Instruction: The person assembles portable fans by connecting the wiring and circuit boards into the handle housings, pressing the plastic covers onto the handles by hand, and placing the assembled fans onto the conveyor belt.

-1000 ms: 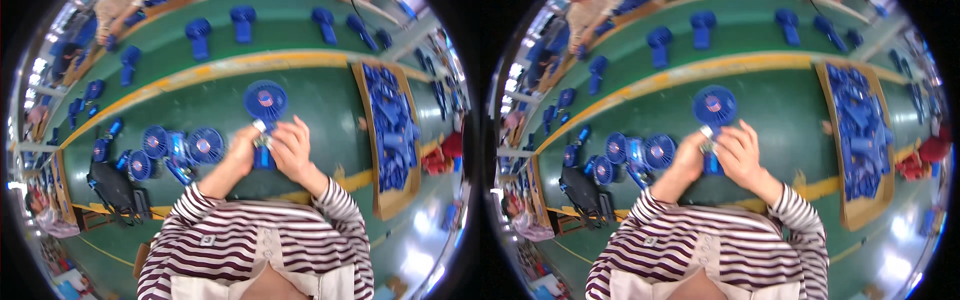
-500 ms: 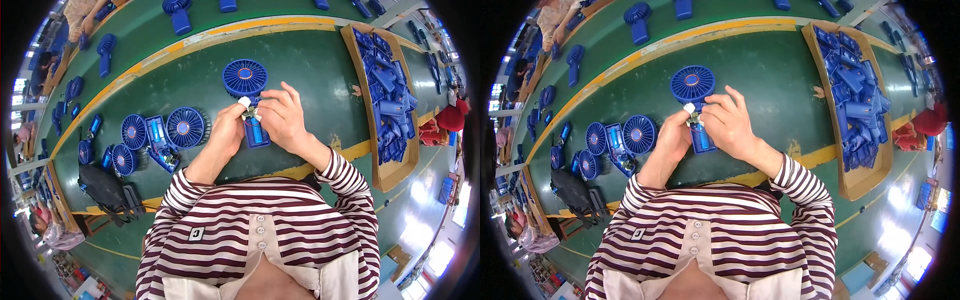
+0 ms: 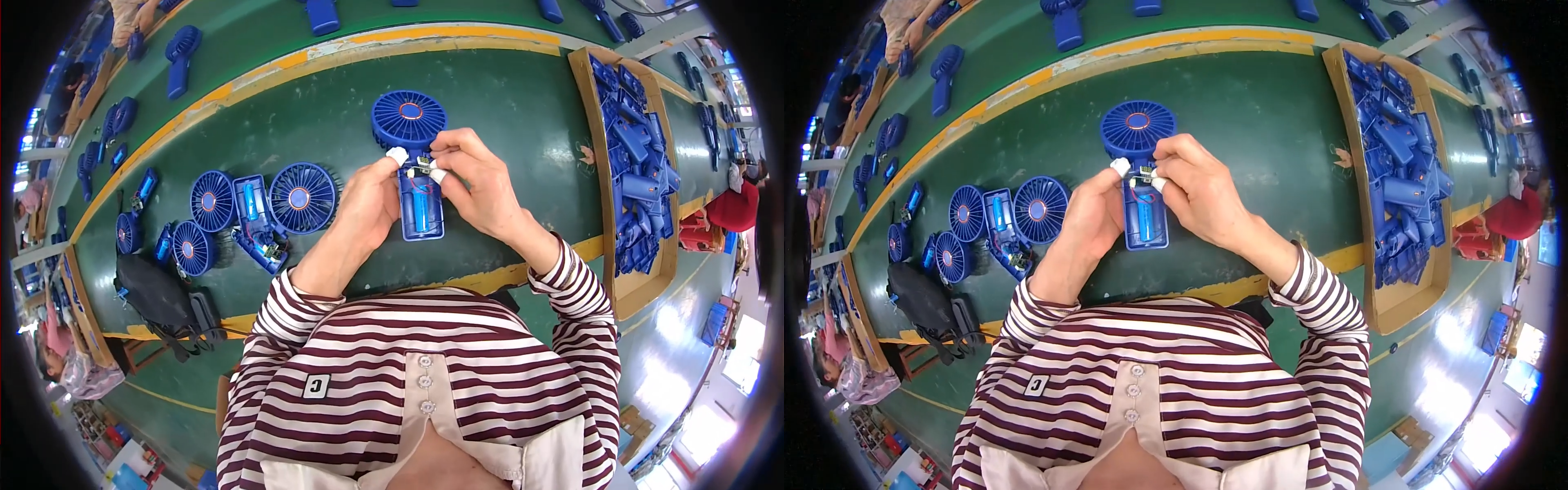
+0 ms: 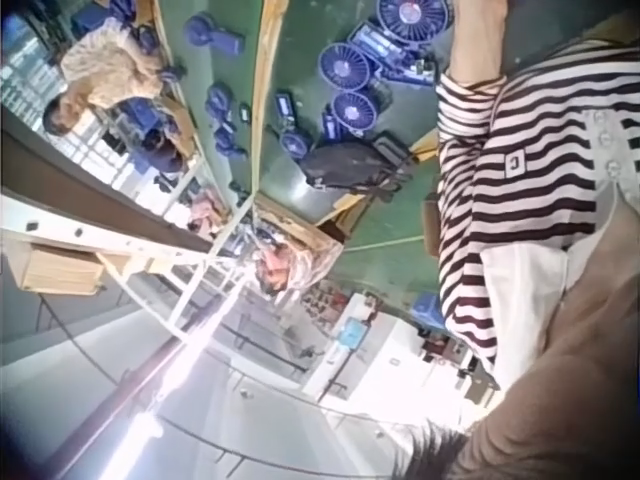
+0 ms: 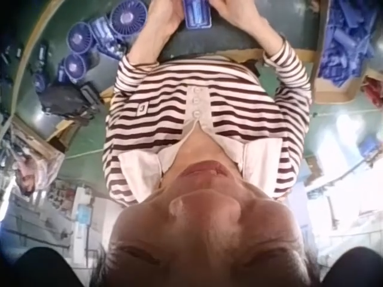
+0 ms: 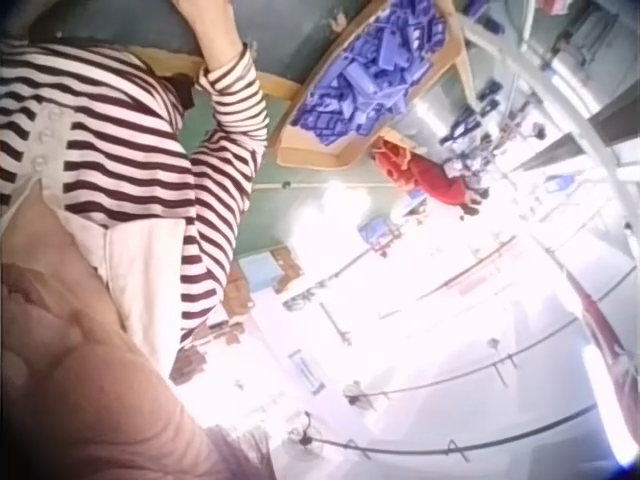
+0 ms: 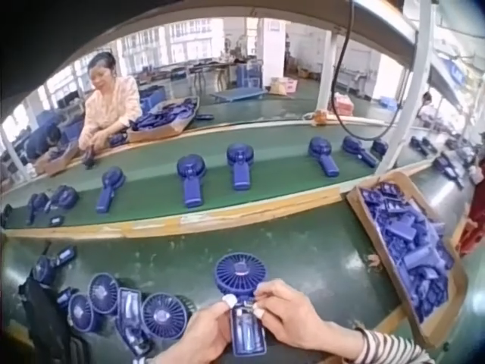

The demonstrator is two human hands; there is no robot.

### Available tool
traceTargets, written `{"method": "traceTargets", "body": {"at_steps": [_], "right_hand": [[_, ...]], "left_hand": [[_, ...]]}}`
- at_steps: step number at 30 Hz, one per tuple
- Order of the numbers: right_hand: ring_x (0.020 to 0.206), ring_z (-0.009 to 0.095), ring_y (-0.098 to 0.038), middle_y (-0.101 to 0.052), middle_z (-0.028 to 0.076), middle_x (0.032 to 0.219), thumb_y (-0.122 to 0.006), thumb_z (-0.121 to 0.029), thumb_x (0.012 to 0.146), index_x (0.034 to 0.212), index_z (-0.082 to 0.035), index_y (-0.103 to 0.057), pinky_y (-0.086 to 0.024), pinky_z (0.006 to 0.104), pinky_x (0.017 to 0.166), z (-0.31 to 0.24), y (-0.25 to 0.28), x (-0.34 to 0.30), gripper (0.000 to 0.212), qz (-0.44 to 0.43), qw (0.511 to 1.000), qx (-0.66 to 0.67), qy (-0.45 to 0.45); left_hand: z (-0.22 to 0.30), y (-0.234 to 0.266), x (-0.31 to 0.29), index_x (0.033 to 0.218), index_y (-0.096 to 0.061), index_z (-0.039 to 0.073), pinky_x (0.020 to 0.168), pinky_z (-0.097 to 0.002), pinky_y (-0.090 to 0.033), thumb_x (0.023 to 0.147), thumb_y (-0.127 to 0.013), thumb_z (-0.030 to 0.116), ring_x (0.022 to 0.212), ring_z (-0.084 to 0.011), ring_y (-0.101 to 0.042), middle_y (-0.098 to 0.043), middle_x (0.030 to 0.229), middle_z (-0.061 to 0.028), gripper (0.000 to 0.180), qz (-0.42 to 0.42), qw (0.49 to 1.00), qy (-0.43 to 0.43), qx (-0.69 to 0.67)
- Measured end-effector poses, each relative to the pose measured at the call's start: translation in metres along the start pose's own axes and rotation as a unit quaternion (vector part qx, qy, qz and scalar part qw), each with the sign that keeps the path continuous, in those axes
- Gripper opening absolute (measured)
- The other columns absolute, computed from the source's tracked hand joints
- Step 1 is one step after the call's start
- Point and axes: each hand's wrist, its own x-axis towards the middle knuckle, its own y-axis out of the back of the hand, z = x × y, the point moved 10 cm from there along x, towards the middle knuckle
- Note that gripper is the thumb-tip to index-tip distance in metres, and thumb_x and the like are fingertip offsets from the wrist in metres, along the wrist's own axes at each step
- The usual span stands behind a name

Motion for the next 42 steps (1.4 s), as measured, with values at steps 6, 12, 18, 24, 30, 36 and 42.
{"method": "traceTargets", "body": {"at_steps": [6, 12, 18, 24, 30, 36, 42], "right_hand": [[0.074, 0.019, -0.057, -0.053, 0.011, 0.097, -0.053, 0.01, 0.071, 0.084, 0.005, -0.056, -0.049, 0.0267, 0.059, 0.012, -0.003, 0.0, 0.014, 0.008, 0.996, 0.061, -0.069], [0.07, 0.017, -0.056, -0.052, 0.012, 0.097, -0.051, 0.012, 0.072, 0.084, 0.006, -0.055, -0.048, 0.0246, 0.053, 0.006, -0.004, 0.001, 0.014, 0.013, 0.999, 0.027, -0.015], [0.068, 0.016, -0.056, -0.051, 0.012, 0.098, -0.051, 0.013, 0.072, 0.085, 0.007, -0.055, -0.049, 0.0248, 0.053, 0.004, -0.007, -0.001, 0.015, 0.0, 1.0, 0.009, 0.001], [0.07, 0.016, -0.056, -0.051, 0.012, 0.098, -0.05, 0.013, 0.071, 0.085, 0.007, -0.054, -0.049, 0.0245, 0.052, 0.002, -0.009, 0.0, 0.015, -0.016, 1.0, 0.0, 0.017], [0.074, 0.018, -0.055, -0.051, 0.012, 0.097, -0.05, 0.014, 0.069, 0.083, 0.007, -0.054, -0.048, 0.0252, 0.053, 0.0, -0.012, 0.002, 0.016, -0.033, 0.999, -0.005, 0.024], [0.076, 0.028, -0.055, -0.053, 0.015, 0.094, -0.053, 0.012, 0.061, 0.083, 0.006, -0.054, -0.048, 0.0319, 0.06, -0.017, -0.014, 0.003, 0.022, -0.038, 0.99, -0.077, 0.115], [0.075, 0.027, -0.053, -0.053, 0.013, 0.092, -0.057, 0.005, 0.06, 0.076, 0.004, -0.052, -0.046, 0.0343, 0.063, -0.026, -0.021, 0.001, 0.017, -0.049, 0.978, -0.148, 0.141]], "left_hand": [[0.002, -0.002, -0.002, 0.101, -0.051, -0.005, 0.074, -0.0355, -0.049, 0.089, -0.04, 0.015, 0.086, -0.0212, -0.059, -0.059, 0.097, -0.0128, 0.026, -0.011, 1.0, 0.004, -0.008], [0.004, -0.002, -0.004, 0.102, -0.051, -0.006, 0.071, -0.0352, -0.051, 0.089, -0.04, 0.016, 0.08, -0.0225, -0.061, -0.06, 0.093, -0.0141, 0.028, 0.001, 1.0, 0.007, 0.003], [0.004, -0.005, -0.005, 0.102, -0.05, -0.007, 0.071, -0.0355, -0.051, 0.089, -0.039, 0.016, 0.08, -0.0239, -0.061, -0.06, 0.093, -0.0151, 0.028, -0.011, 1.0, 0.009, 0.002], [0.0, 0.002, -0.002, 0.103, -0.051, -0.005, 0.072, -0.0356, -0.051, 0.09, -0.04, 0.017, 0.082, -0.0229, -0.061, -0.06, 0.094, -0.0137, 0.029, -0.016, 1.0, 0.017, 0.015], [-0.001, 0.006, -0.003, 0.102, -0.051, -0.004, 0.074, -0.0349, -0.05, 0.089, -0.041, 0.016, 0.083, -0.0205, -0.06, -0.059, 0.094, -0.0115, 0.026, -0.013, 0.999, 0.025, 0.031], [-0.001, 0.012, -0.001, 0.094, -0.054, -0.002, 0.059, -0.0321, -0.05, 0.086, -0.046, 0.018, 0.07, -0.016, -0.058, -0.058, 0.082, -0.0075, 0.022, 0.018, 1.0, 0.01, 0.022], [-0.008, 0.014, 0.001, 0.094, -0.054, 0.0, 0.058, -0.0314, -0.049, 0.087, -0.045, 0.02, 0.069, -0.0151, -0.058, -0.058, 0.083, -0.0071, 0.023, 0.006, 1.0, 0.024, 0.017]]}}
